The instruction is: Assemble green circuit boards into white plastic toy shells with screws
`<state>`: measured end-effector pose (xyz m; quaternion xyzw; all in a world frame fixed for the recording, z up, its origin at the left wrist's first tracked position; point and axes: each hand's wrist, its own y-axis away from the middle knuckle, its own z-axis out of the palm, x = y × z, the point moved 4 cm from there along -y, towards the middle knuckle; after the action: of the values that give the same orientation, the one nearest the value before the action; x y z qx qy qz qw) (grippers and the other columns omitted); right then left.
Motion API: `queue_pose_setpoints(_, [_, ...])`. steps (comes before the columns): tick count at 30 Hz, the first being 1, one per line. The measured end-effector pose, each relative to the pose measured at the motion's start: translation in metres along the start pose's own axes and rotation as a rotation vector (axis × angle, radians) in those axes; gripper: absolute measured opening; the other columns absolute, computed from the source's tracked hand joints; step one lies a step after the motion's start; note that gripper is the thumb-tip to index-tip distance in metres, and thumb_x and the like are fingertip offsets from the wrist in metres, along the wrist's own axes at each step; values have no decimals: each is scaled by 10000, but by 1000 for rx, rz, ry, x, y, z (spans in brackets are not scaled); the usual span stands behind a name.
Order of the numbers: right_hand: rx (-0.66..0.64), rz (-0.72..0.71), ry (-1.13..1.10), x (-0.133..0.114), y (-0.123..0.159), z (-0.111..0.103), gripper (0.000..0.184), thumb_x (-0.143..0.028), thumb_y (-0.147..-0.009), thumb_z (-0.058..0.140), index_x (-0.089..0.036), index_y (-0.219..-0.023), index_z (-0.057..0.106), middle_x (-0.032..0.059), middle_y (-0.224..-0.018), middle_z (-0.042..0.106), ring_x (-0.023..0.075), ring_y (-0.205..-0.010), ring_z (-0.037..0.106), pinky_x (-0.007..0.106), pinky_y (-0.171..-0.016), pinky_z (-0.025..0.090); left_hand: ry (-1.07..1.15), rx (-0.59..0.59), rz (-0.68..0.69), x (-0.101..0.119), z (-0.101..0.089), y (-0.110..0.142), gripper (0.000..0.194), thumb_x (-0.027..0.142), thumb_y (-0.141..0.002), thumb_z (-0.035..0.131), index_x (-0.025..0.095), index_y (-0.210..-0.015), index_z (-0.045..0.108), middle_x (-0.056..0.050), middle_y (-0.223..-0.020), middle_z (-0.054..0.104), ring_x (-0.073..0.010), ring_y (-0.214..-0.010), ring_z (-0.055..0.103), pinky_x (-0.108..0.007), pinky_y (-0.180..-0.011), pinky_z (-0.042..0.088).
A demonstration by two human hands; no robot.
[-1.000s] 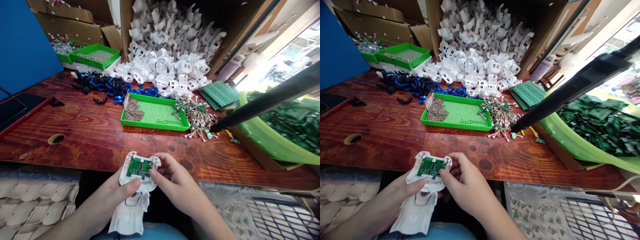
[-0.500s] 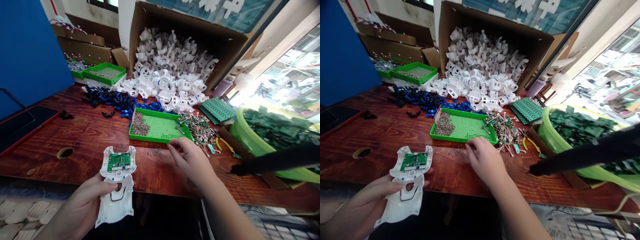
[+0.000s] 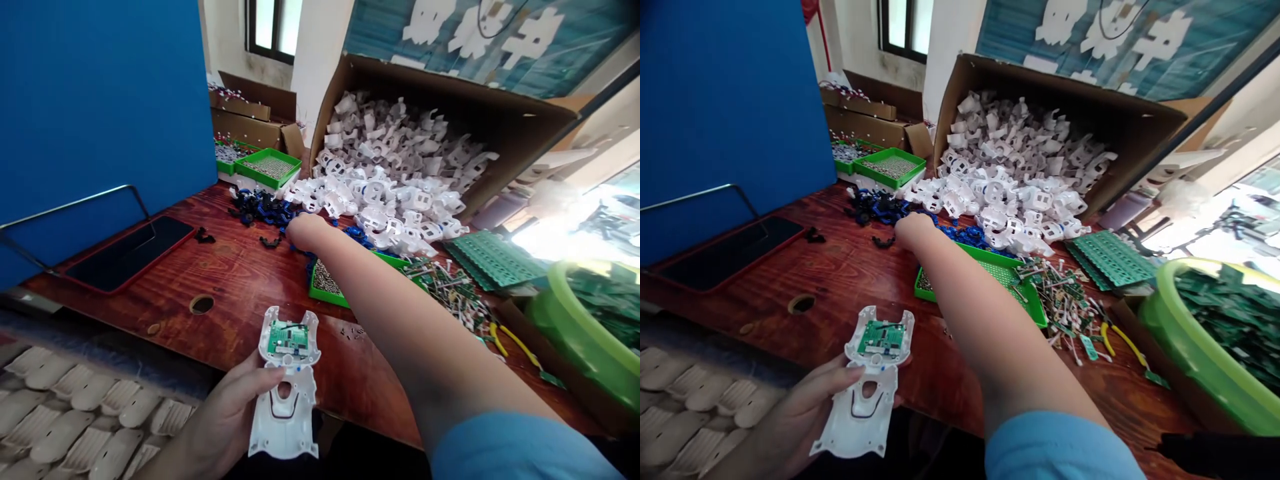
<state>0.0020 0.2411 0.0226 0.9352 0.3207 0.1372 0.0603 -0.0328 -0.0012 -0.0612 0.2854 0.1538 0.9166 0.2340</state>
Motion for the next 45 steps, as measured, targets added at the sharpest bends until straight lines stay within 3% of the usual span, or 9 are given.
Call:
queue_pose_setpoints(8, [-61,-41,53,10,-11,16,290,-320,-901,556,-157,-1140,566,89,-1171,576,204,-1014,588,407,-858,512,-10,-64,-17,-1,-4,-2,266,228,-723,730,211,-987,712,-12,-711,679,-148,-702,623,-252,-691,482])
queue_pose_setpoints(14, [41,-108,-10,2,-3,10,268,-314,-885,579,-133,-1082,589,91,-1144,586,212,-1035,574,426,-890,485,-31,-65,1,-1,-4,-1,247,220,-729,711,192,-975,700,-35,-760,703,-176,-705,639,-288,-697,494])
queue_pose_setpoints(18, [215,-125,-137,-11,47,-15,187,-236,-876,551,-111,-977,645,120,-1039,594,260,-1061,522,430,-937,417,-5,-143,59,-1,-2,3,443,172,-637,750,205,-1070,662,-52,-887,725,-230,-855,658,-299,-727,508])
queue_pose_setpoints(22, [326,-140,-382,-23,148,-23,94,-220,-852,565,-191,-849,654,58,-954,578,210,-945,513,372,-883,423,-70,-210,167,-7,-2,7,559,183,-651,777,255,-1173,589,-43,-966,724,-192,-842,653,-277,-723,512])
queue_pose_setpoints(25, [364,-140,-639,-34,220,-6,66,-180,-852,565,-203,-844,626,40,-979,567,174,-965,500,312,-860,434,-142,-259,220,-17,3,8,533,210,-699,774,289,-1182,562,-21,-1001,710,-157,-845,646,-242,-733,503])
queue_pose_setpoints(28, [414,-54,-724,-47,261,22,78,-148,-833,573,-210,-839,619,34,-971,578,164,-938,507,290,-818,446,-243,-278,241,-29,12,10,529,219,-759,738,330,-1223,510,-11,-1116,674,-156,-922,641,-231,-767,497])
queue_pose_setpoints(35, [681,130,-648,-58,286,52,82,-175,-834,571,-205,-812,644,63,-1006,571,198,-989,487,334,-902,381,-517,-180,260,-50,36,13,816,316,-814,675,391,-1437,154,-21,-1360,537,-199,-1252,482,-345,-1094,339])
queue_pose_setpoints(40, [746,143,-546,-57,296,58,126,-193,-874,537,-227,-847,655,46,-1143,532,188,-1097,428,285,-1008,288,-632,-136,263,-53,44,11,874,402,-815,650,330,-1457,63,-74,-1387,516,-221,-1273,473,-361,-1107,330])
queue_pose_setpoints(45, [825,58,-419,-60,301,57,135,-159,-879,516,-190,-824,635,83,-1144,533,189,-1136,387,263,-1041,280,-663,-144,245,-57,40,10,766,284,-865,609,338,-1440,105,-57,-1437,467,-205,-1306,440,-354,-1113,323])
